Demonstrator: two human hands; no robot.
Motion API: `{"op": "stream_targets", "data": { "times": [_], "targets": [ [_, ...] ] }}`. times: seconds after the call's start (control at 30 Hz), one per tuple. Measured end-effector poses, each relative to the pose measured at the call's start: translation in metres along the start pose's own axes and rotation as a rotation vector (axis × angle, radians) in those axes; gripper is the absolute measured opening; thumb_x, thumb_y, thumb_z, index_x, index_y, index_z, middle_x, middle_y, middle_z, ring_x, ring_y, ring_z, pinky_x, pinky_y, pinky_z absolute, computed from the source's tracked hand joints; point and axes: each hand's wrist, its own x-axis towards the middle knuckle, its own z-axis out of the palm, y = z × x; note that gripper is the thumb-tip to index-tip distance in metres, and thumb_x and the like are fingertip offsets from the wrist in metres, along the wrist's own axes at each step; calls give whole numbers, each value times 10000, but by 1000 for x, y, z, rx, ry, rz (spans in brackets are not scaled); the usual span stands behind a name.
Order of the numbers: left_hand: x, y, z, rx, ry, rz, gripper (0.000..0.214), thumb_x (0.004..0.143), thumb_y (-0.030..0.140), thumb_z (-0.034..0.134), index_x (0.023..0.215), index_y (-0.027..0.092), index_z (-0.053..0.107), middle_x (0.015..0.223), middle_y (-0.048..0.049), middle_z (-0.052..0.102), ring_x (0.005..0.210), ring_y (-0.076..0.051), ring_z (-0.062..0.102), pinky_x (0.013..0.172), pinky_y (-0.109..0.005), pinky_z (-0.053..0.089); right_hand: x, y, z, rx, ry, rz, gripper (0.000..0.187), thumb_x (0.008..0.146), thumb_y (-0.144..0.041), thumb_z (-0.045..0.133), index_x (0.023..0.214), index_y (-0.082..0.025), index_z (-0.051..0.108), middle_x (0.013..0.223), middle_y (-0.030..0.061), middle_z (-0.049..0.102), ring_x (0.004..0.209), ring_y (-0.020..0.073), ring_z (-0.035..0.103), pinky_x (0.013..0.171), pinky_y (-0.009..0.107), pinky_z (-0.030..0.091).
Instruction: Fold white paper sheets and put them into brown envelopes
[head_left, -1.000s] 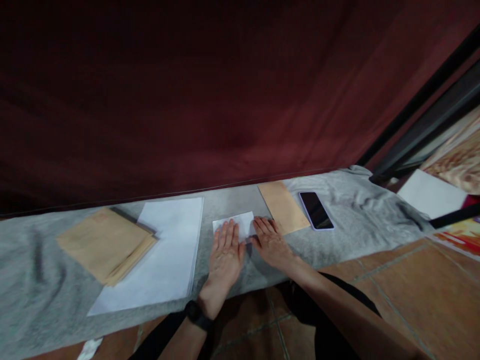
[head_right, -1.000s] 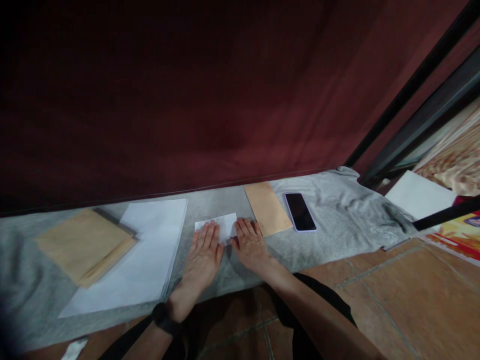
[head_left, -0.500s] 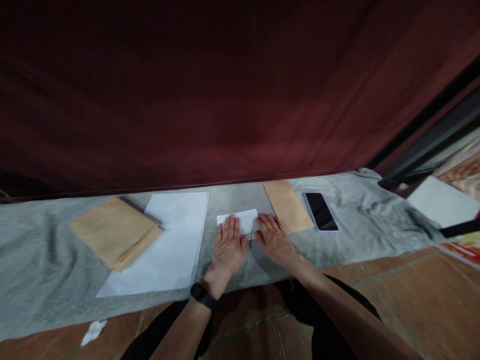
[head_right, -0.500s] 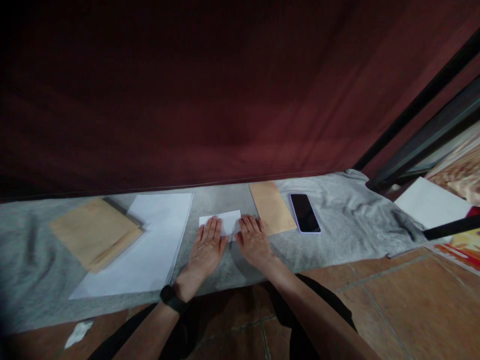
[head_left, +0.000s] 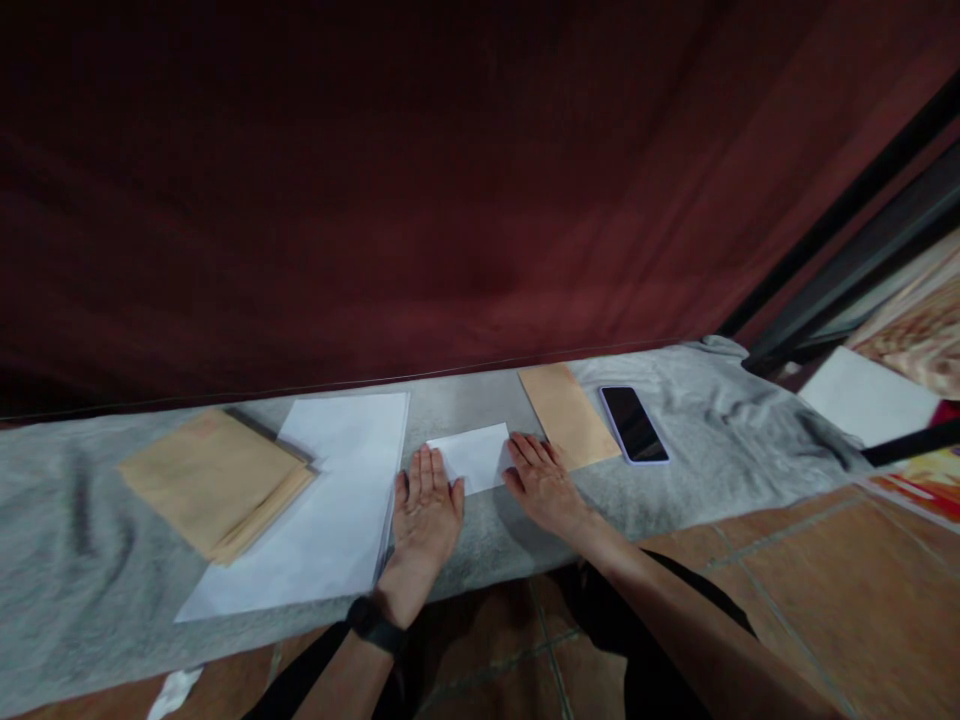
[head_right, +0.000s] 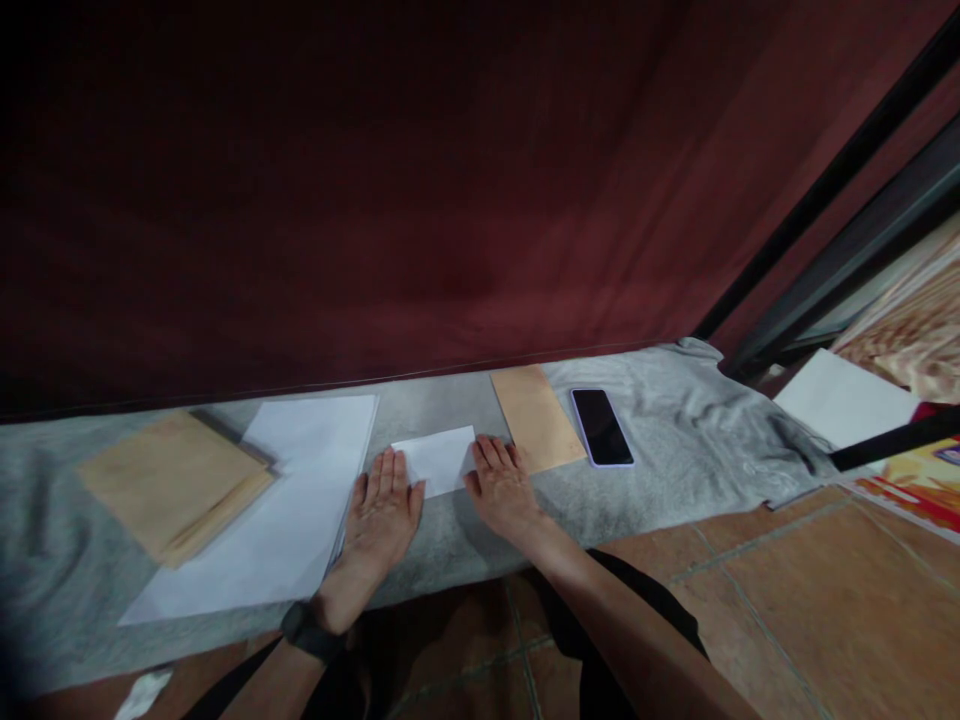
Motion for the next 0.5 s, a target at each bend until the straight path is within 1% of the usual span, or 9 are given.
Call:
{"op": "stream_targets", "data": {
  "times": [0.1, 0.17, 0.3, 0.37, 0.43, 0.5],
  "targets": [
    [-1, -1, 0, -12, 32, 2, 643, 999, 373, 274, 1525, 5, 328, 1555, -247, 392, 1453, -336, 390, 1160, -541, 330, 2, -1, 1, 18, 12, 5, 512, 1004, -318, 452, 1480, -131, 482, 1539, 132, 472, 1408, 290, 423, 1167, 481, 309],
    [-1, 0, -1, -1, 29, 2, 640, 999, 373, 285, 1524, 9, 331, 1557, -237, 397, 1455, -334, 387, 1163, -532, 330, 5, -2, 0, 36, 21, 24, 501, 995, -303, 456, 1462, -125, 502, 1519, 139, 495, 1374, 296, 451, 1144, 471, 340],
    [0, 2, -3, 25, -18, -14, 632, 1000, 361, 297, 1501, -20, 361, 1561, -244, 384, 1453, -343, 388, 1167, -531, 332, 12, -4, -5, 66, 49, 100, 425, 983, -292, 465, 1363, -157, 598, 1376, 142, 606, 1226, 321, 538, 1067, 480, 407],
    [0, 3, -4, 30, -26, -19, 635, 1000, 363, 309, 1493, -32, 369, 1561, -252, 378, 1454, -350, 384, 1177, -537, 319, 16, -6, -9, 80, 61, 127, 404, 976, -291, 482, 1336, -166, 614, 1315, 141, 632, 1179, 322, 557, 1034, 480, 431],
    [1, 3, -6, 23, -16, -5, 622, 996, 353, 332, 1489, -21, 385, 1566, -248, 374, 1464, -354, 366, 1195, -542, 288, 17, -8, -11, 90, 77, 102, 429, 983, -287, 474, 1374, -146, 580, 1362, 148, 604, 1219, 321, 538, 1044, 478, 433],
    [1, 5, -8, 6, -4, 32, 586, 989, 316, 351, 1492, 20, 408, 1583, -220, 363, 1481, -345, 335, 1214, -542, 259, 18, -12, -10, 106, 86, 16, 456, 1006, -281, 434, 1422, -127, 536, 1459, 141, 542, 1309, 302, 491, 1095, 465, 407]
  ]
}}
